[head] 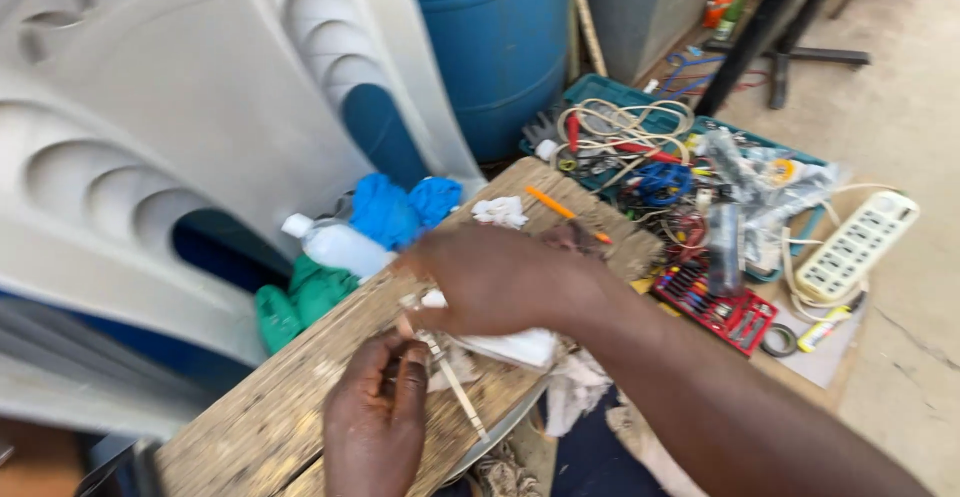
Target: Repairing an electrical plug by disassembling it with a screwdriver to inspect and fix internal wiring.
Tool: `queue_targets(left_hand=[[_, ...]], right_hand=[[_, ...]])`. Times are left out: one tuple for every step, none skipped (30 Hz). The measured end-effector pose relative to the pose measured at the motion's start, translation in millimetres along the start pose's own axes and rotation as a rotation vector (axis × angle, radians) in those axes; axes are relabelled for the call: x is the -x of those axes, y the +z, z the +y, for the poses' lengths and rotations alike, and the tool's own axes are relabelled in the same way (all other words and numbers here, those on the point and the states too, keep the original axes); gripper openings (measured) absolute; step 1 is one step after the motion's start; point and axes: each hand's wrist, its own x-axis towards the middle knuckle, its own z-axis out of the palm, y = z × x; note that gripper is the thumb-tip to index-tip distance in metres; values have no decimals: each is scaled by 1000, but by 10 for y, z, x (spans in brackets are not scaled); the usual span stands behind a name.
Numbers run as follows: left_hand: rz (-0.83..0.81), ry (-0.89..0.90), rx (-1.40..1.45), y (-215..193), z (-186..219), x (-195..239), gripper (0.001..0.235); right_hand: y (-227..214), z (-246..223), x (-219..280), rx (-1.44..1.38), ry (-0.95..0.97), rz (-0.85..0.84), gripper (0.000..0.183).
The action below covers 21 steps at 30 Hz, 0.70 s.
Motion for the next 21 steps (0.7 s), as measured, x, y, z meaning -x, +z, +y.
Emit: queue_targets(left_hand=[[-21, 9, 2, 88, 134, -51, 21], [-65, 1, 11, 183, 269, -108, 26], [-109, -4, 19, 290, 409, -180, 33], [-131, 8, 19, 420, 528, -214, 33], [-135, 15, -27, 553, 648, -254, 33], [-139, 23, -72, 689, 767, -298, 32], [-156, 36, -72, 883, 785, -330, 32], [-176, 129, -57, 1080, 801, -360, 31], [-196, 218, -46, 1257, 817, -366, 29], [-211, 226, -49, 1401, 912, -355, 29], [-272, 186, -98, 1570, 1003, -346, 30], [-332, 146, -148, 1741, 1091, -331, 31], [-357, 157, -147, 1914, 1103, -335, 31], [-326, 288, -124, 2079, 1112, -336, 26], [-294, 416, -100, 2231, 1122, -329, 22], [-319, 423, -97, 2384, 1042, -344, 22], [-394, 325, -257, 2508, 955, -391, 28], [-465, 225, -418, 2613, 860, -446, 35], [-468, 229, -424, 2730, 632, -462, 35], [-463, 272, -398, 2832, 392, -480, 36], [-460, 313, -370, 2921, 140, -474, 37]], right_hand=[[-177, 168, 9, -5, 21, 8, 63], [-356, 348, 19, 68, -4, 103, 64], [-544, 547, 32, 144, -28, 199, 65], [-743, 675, 240, 141, -5, 209, 65], [-943, 802, 449, 120, 40, 199, 62], [-1141, 928, 656, 98, 85, 190, 60], [-1240, 1127, 887, 96, 103, 200, 60], [-1332, 1322, 1121, 54, 218, 146, 57], [-1407, 1503, 1361, 6, 328, 89, 55], [-1434, 1708, 1573, -3, 342, 98, 55], [-1451, 1926, 1803, -58, 460, 139, 60], [-1458, 2141, 2038, -115, 578, 180, 65], [-1471, 2294, 2159, -122, 603, 188, 65], [-1479, 2439, 2281, -157, 646, 229, 65], [-1486, 2576, 2399, -194, 689, 268, 64], [-1457, 2713, 2522, -203, 712, 273, 64], [-1453, 2843, 2578, -257, 749, 304, 64], [-1447, 2957, 2619, -311, 784, 335, 64], [-1452, 3033, 2637, -318, 786, 339, 64], [-1448, 3099, 2646, -446, 823, 378, 59], [-1433, 3144, 2659, -575, 860, 415, 55]])
